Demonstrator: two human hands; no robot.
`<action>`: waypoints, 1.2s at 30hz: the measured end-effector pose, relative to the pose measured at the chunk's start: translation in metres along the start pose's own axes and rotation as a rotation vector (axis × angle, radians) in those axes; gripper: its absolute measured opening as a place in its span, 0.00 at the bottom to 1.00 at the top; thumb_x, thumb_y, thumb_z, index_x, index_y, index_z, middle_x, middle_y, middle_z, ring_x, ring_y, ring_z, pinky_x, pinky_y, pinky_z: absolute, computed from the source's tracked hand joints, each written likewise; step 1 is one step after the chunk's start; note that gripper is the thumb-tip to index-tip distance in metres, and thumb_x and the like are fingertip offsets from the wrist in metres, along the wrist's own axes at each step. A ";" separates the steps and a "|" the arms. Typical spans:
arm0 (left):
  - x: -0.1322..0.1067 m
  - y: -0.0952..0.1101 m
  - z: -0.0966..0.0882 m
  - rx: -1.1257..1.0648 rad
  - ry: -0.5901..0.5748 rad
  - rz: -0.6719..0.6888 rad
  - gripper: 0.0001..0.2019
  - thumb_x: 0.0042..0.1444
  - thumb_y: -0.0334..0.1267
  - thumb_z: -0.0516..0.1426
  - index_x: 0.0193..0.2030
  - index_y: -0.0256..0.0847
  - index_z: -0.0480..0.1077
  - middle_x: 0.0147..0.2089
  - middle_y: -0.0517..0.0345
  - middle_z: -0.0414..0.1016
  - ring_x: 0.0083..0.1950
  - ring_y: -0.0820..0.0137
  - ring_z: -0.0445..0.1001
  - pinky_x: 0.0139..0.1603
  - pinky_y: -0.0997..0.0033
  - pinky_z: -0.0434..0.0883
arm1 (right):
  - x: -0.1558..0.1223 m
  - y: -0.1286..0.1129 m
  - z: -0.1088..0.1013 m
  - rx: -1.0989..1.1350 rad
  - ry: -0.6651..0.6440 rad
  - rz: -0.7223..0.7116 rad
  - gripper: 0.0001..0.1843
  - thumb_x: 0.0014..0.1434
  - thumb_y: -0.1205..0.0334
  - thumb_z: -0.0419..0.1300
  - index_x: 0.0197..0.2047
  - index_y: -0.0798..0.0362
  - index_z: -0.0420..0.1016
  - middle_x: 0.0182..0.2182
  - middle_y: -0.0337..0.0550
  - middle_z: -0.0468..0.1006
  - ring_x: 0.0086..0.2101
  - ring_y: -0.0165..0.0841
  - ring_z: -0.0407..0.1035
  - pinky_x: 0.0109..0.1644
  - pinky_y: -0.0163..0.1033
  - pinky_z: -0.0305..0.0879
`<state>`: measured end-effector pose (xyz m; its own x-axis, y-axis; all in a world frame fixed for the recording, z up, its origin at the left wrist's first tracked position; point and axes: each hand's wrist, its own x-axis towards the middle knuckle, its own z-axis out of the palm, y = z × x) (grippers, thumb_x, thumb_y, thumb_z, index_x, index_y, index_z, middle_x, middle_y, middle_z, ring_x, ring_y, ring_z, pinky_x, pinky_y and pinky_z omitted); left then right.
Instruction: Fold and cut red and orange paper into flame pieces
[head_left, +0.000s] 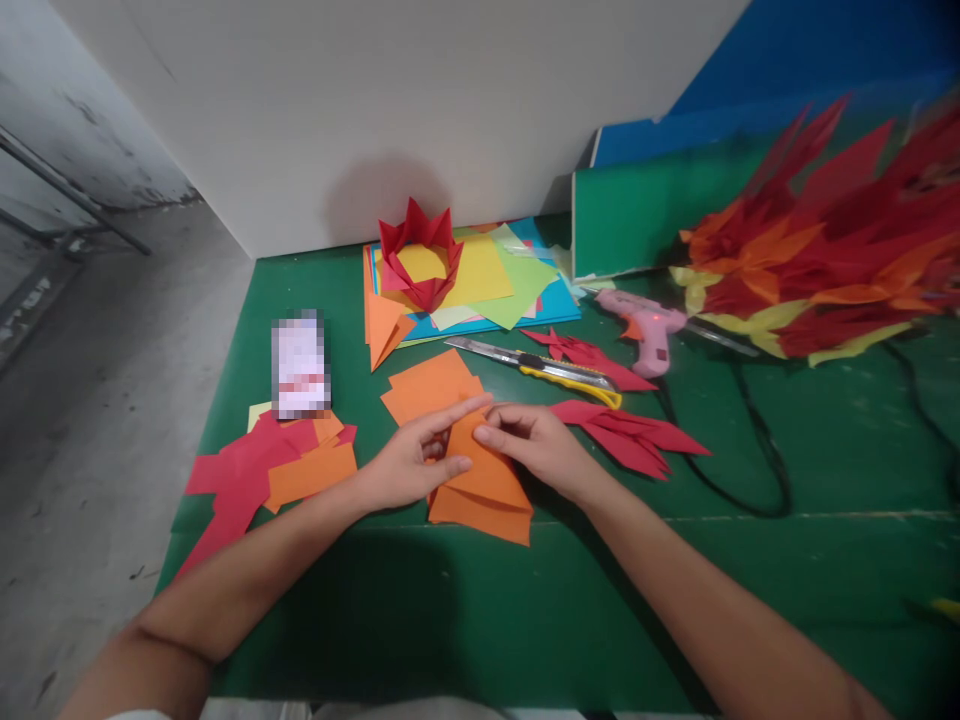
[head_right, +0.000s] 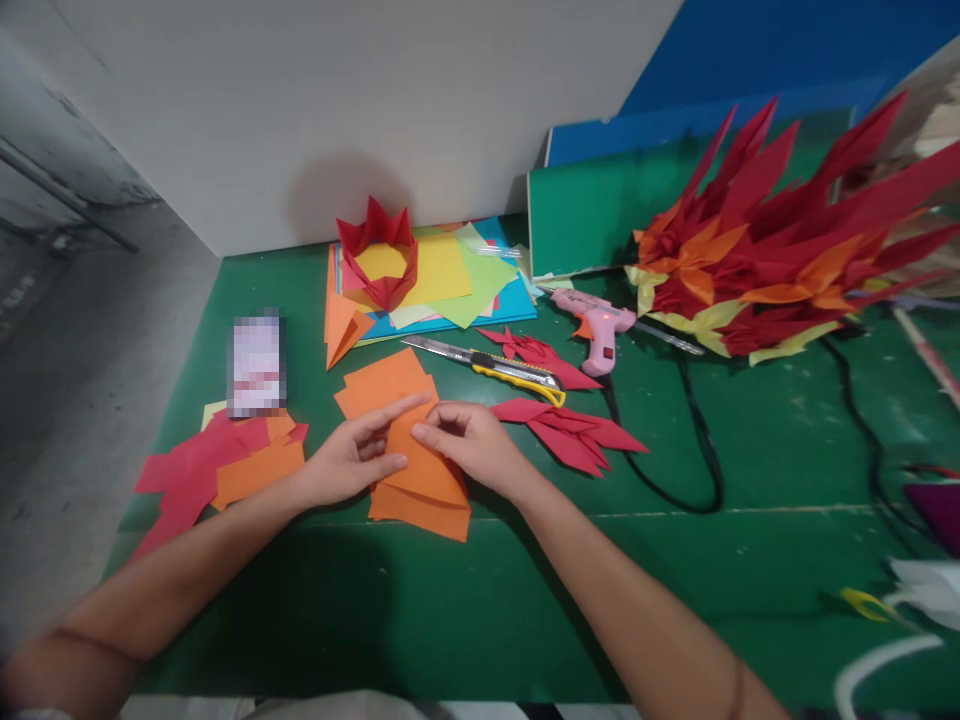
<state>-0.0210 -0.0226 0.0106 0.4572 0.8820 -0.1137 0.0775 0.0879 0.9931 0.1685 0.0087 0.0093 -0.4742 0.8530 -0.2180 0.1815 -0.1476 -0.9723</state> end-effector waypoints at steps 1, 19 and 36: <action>0.000 0.000 0.000 -0.008 -0.004 -0.005 0.29 0.56 0.36 0.59 0.64 0.51 0.60 0.66 0.54 0.60 0.59 0.58 0.68 0.49 0.65 0.73 | 0.000 0.000 0.000 0.001 -0.001 0.004 0.22 0.52 0.44 0.62 0.21 0.53 0.65 0.21 0.35 0.61 0.25 0.28 0.54 0.29 0.36 0.51; 0.014 0.004 -0.031 -0.349 0.315 0.107 0.30 0.47 0.36 0.65 0.60 0.47 0.66 0.66 0.52 0.61 0.67 0.57 0.59 0.64 0.55 0.62 | 0.001 0.001 -0.005 0.098 0.006 0.026 0.22 0.52 0.44 0.61 0.21 0.53 0.65 0.21 0.34 0.61 0.24 0.27 0.54 0.28 0.35 0.51; 0.015 -0.006 -0.013 -0.137 0.462 0.344 0.31 0.54 0.44 0.62 0.64 0.51 0.58 0.69 0.54 0.55 0.66 0.61 0.59 0.62 0.64 0.64 | -0.003 0.005 0.001 0.361 0.192 0.069 0.29 0.39 0.47 0.72 0.43 0.50 0.73 0.35 0.42 0.77 0.31 0.33 0.71 0.29 0.36 0.67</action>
<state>-0.0263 -0.0034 0.0033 0.0000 0.9779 0.2092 -0.1360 -0.2072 0.9688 0.1697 0.0051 0.0046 -0.2957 0.9080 -0.2968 -0.1226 -0.3442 -0.9309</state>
